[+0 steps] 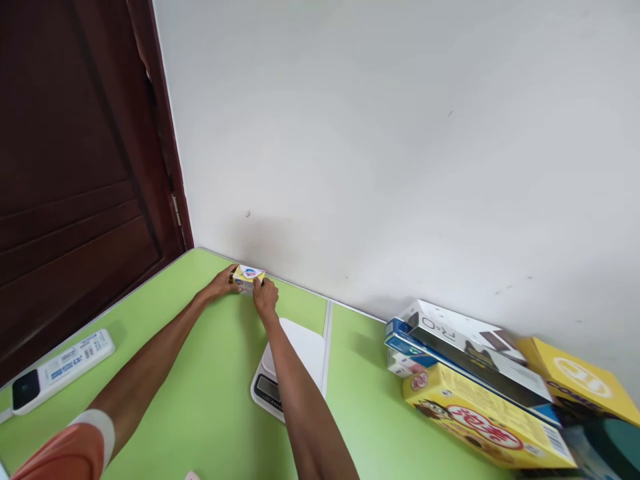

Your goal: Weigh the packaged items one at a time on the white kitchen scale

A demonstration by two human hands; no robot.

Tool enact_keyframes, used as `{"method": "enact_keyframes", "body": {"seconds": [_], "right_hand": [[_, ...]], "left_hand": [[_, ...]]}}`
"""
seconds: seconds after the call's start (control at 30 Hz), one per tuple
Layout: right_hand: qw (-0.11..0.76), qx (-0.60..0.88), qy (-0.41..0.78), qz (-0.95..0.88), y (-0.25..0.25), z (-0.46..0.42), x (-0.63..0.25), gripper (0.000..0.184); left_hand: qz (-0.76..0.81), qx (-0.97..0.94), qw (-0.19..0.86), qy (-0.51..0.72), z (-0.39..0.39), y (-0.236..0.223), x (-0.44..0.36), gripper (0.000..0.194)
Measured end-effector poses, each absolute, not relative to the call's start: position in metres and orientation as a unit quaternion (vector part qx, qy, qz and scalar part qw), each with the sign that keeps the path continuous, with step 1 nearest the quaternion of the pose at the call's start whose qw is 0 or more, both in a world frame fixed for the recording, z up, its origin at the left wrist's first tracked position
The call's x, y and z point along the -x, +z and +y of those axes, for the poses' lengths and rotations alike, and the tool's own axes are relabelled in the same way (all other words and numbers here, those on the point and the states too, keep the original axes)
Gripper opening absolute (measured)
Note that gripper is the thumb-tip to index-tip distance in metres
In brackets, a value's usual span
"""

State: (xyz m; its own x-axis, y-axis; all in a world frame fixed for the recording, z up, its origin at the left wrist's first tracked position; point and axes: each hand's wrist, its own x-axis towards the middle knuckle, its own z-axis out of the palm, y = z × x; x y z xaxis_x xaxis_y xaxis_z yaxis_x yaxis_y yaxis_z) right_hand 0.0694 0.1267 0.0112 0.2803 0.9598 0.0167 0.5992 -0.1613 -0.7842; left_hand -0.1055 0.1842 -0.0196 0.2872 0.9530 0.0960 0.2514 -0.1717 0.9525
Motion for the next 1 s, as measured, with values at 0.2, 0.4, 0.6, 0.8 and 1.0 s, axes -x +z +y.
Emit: {"method": "enact_keyframes", "body": {"seconds": [0.2, 0.4, 0.6, 0.8, 1.0], "right_hand": [[0.367, 0.713, 0.267, -0.535, 0.005, 0.156, -0.067, 0.035], [0.404, 0.678, 0.293, -0.54, 0.015, 0.157, -0.068, 0.038], [0.479, 0.624, 0.312, -0.533, 0.028, 0.073, -0.107, 0.037], [0.586, 0.616, 0.183, -0.494, 0.02, -0.107, -0.18, 0.037], [0.583, 0.754, -0.228, -0.197, 0.0, -0.281, -0.285, 0.052]], "left_hand": [[0.471, -0.654, 0.433, 0.404, 0.208, -0.023, 0.102, 0.078], [0.517, -0.629, 0.388, 0.431, 0.21, -0.022, 0.094, 0.085], [0.564, -0.606, 0.354, 0.435, 0.179, -0.012, 0.096, 0.083], [0.493, -0.652, 0.226, 0.53, 0.11, 0.034, 0.049, 0.065], [0.316, -0.766, 0.301, 0.473, -0.04, 0.04, -0.065, 0.054]]}}
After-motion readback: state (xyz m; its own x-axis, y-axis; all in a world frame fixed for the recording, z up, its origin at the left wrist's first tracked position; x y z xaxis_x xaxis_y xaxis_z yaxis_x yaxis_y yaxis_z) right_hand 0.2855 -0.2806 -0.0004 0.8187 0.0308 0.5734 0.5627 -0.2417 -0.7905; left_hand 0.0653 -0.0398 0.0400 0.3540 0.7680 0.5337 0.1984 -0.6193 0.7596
